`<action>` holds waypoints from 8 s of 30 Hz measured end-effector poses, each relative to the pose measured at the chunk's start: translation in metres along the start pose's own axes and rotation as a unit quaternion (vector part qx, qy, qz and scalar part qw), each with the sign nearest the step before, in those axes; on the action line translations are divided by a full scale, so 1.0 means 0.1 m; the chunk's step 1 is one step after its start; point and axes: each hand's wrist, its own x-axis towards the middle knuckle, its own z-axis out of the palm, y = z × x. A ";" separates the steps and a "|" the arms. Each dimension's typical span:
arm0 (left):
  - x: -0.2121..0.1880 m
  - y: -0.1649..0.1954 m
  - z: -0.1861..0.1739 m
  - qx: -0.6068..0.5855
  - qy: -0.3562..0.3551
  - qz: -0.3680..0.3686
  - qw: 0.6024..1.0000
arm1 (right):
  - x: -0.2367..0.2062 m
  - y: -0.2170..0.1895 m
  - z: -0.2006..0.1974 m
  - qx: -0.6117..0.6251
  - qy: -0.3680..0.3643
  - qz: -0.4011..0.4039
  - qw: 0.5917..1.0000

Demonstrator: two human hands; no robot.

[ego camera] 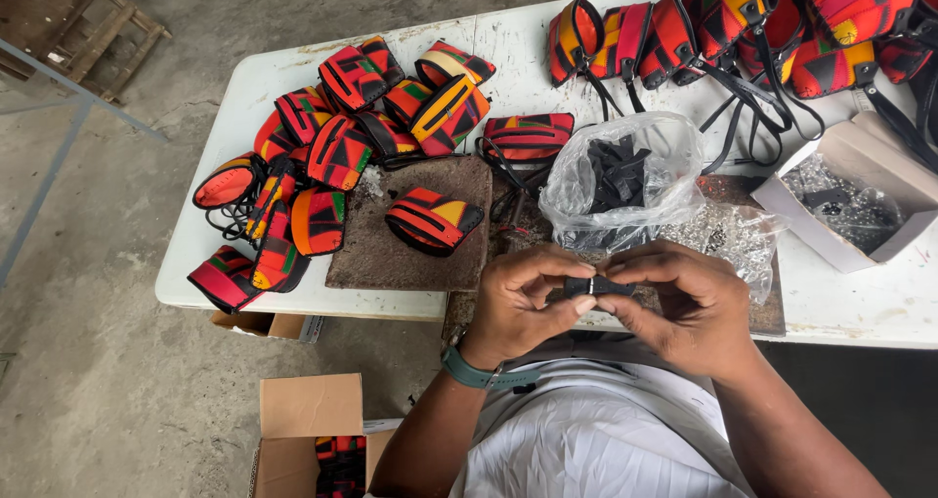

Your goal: The person attaches black plastic clasp hardware to the strap of a small colorful fabric pouch, working one pouch at a time on the table, and places the finished pouches into a cardboard box on the floor. They briefly use a mallet to seat a clasp near the end.

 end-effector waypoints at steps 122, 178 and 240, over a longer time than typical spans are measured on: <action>0.09 -0.34 -0.07 0.038 -0.013 -0.010 0.999 | -0.03 0.22 -0.01 0.043 0.023 0.053 0.997; 0.13 0.00 -0.10 -0.021 -0.071 -0.101 0.992 | -0.03 0.05 -0.12 0.094 -0.009 0.089 0.992; -0.05 0.05 -0.03 0.104 0.011 -0.041 0.994 | 0.16 -0.16 -0.16 -0.114 -0.126 -0.021 0.985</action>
